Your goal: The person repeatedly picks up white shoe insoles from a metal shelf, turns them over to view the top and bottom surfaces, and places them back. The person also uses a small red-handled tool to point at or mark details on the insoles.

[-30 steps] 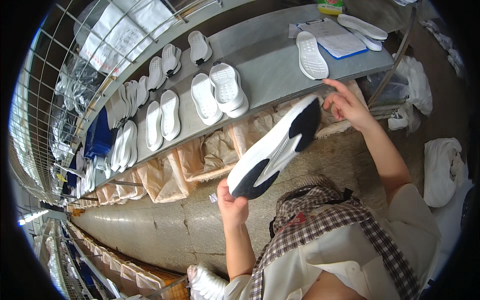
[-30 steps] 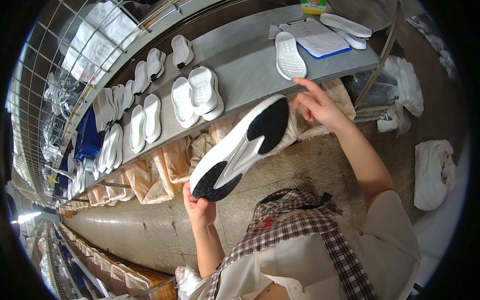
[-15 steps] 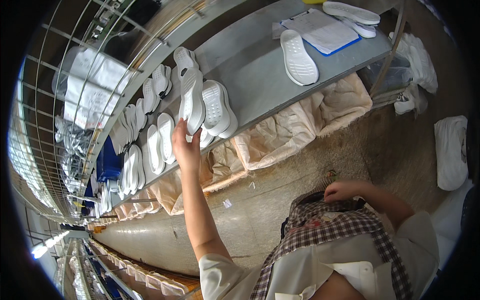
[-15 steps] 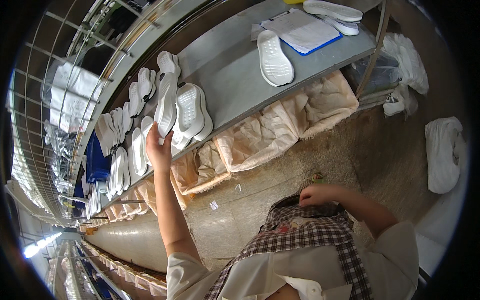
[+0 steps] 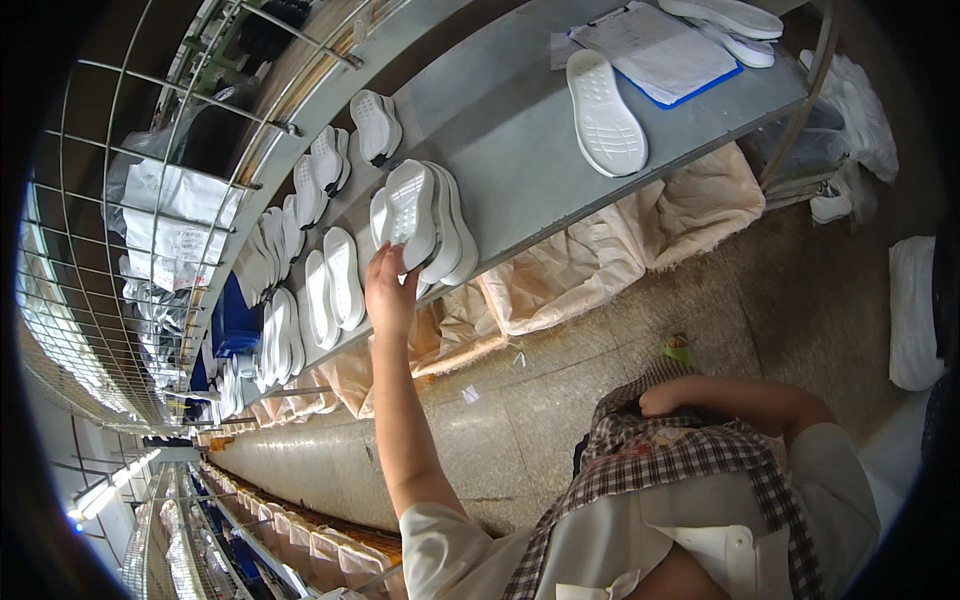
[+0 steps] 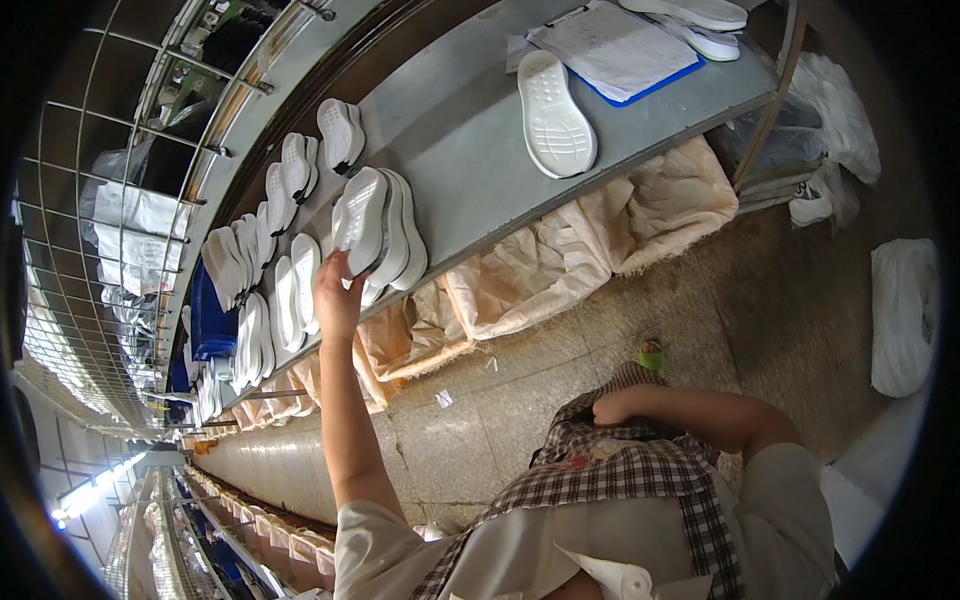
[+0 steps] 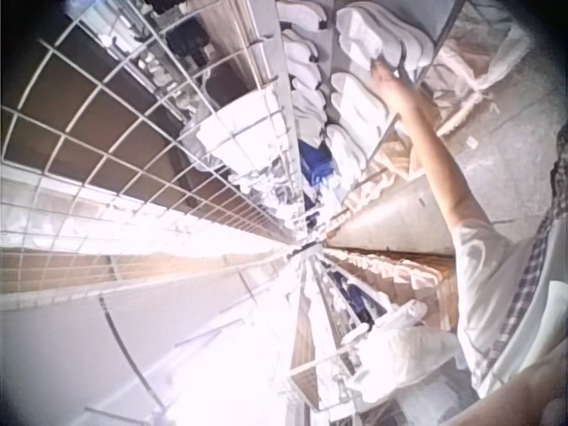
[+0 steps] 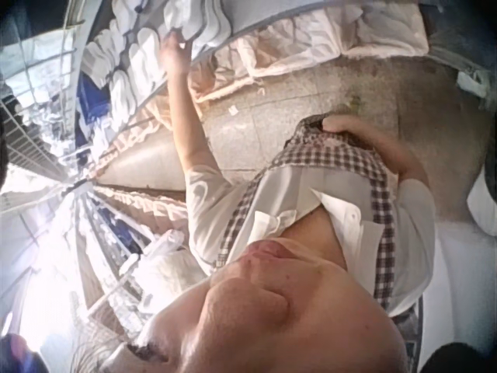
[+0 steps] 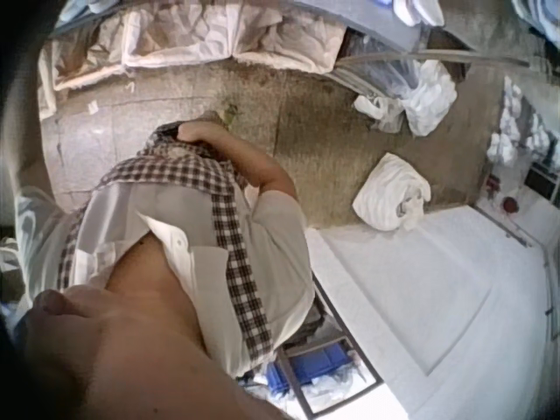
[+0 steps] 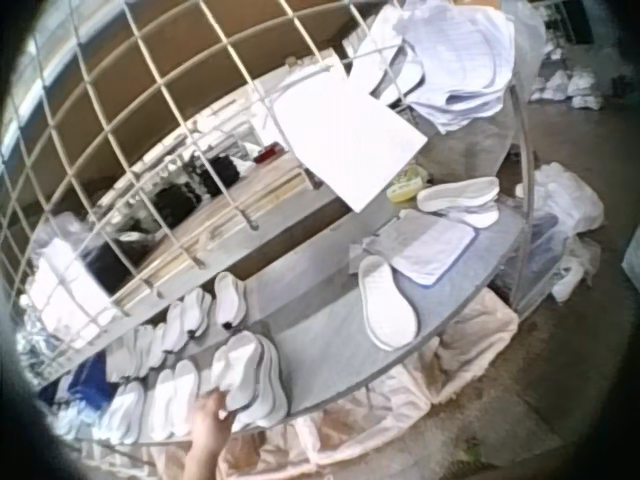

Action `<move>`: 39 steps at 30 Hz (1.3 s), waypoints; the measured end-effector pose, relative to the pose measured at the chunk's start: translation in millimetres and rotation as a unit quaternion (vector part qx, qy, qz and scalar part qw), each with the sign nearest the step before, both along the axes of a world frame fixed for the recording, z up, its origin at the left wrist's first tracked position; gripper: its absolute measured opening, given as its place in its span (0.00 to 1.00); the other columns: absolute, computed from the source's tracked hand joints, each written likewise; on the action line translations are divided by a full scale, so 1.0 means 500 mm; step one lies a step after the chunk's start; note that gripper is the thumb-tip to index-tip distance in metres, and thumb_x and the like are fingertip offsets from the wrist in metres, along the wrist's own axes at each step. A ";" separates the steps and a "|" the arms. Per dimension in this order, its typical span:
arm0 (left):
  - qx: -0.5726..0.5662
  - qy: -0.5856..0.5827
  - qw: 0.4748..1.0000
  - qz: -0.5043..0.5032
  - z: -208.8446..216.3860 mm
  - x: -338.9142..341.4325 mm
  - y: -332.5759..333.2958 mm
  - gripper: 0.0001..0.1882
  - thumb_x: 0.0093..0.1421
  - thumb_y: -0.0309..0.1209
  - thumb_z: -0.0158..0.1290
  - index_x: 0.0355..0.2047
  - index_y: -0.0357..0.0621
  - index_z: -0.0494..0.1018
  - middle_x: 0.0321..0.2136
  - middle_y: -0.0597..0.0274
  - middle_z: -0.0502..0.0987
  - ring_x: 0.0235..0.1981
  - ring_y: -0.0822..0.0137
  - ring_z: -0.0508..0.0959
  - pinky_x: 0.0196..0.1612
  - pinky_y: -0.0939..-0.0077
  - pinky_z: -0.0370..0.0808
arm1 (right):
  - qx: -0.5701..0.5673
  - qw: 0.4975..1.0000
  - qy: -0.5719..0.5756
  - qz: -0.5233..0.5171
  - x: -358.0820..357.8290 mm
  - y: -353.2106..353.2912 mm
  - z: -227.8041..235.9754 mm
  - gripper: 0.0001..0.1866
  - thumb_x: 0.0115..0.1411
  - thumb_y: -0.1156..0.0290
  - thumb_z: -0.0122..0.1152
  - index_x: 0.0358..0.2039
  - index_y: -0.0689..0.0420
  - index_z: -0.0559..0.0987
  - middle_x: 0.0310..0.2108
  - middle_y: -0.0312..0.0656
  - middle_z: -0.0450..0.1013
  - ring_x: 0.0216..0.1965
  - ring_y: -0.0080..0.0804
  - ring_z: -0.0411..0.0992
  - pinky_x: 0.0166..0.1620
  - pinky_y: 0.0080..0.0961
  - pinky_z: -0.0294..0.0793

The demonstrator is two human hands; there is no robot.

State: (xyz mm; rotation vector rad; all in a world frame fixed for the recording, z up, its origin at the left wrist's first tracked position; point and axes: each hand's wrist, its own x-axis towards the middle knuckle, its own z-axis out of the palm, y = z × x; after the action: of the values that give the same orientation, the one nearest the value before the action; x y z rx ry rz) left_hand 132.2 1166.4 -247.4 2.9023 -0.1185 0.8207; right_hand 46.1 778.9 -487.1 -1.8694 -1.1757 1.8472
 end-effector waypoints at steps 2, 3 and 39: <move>-0.006 0.010 1.000 0.005 0.000 -0.003 -0.003 0.19 0.44 0.23 0.60 0.39 0.40 0.70 0.34 0.54 0.74 0.50 0.52 0.71 0.49 0.60 0.68 | -0.026 0.999 -0.012 0.045 0.000 0.016 -0.008 0.18 0.58 0.64 0.44 0.36 0.66 0.77 0.35 0.52 0.73 0.35 0.43 0.71 0.38 0.39 0.68; -0.012 0.018 1.000 0.004 0.000 -0.004 -0.004 0.20 0.45 0.23 0.60 0.40 0.40 0.70 0.34 0.54 0.74 0.50 0.52 0.71 0.49 0.60 0.68 | -0.030 0.998 -0.019 0.060 -0.001 0.023 -0.010 0.18 0.58 0.64 0.45 0.36 0.66 0.77 0.35 0.52 0.73 0.35 0.43 0.71 0.38 0.39 0.68; -0.341 0.261 0.903 0.013 -0.228 0.470 -0.407 0.25 0.56 0.34 0.54 0.49 0.29 0.66 0.37 0.47 0.76 0.37 0.60 0.77 0.40 0.72 0.73 | 0.044 0.978 -0.204 0.031 0.104 -0.098 0.033 0.14 0.56 0.67 0.49 0.36 0.56 0.80 0.39 0.48 0.75 0.40 0.42 0.73 0.42 0.39 0.73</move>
State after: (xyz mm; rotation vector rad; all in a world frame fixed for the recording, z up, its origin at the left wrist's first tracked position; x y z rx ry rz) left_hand 366.9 962.9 -361.3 2.3314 0.2173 0.0211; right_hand 98.1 730.0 -470.4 -2.2498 -1.4285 1.4503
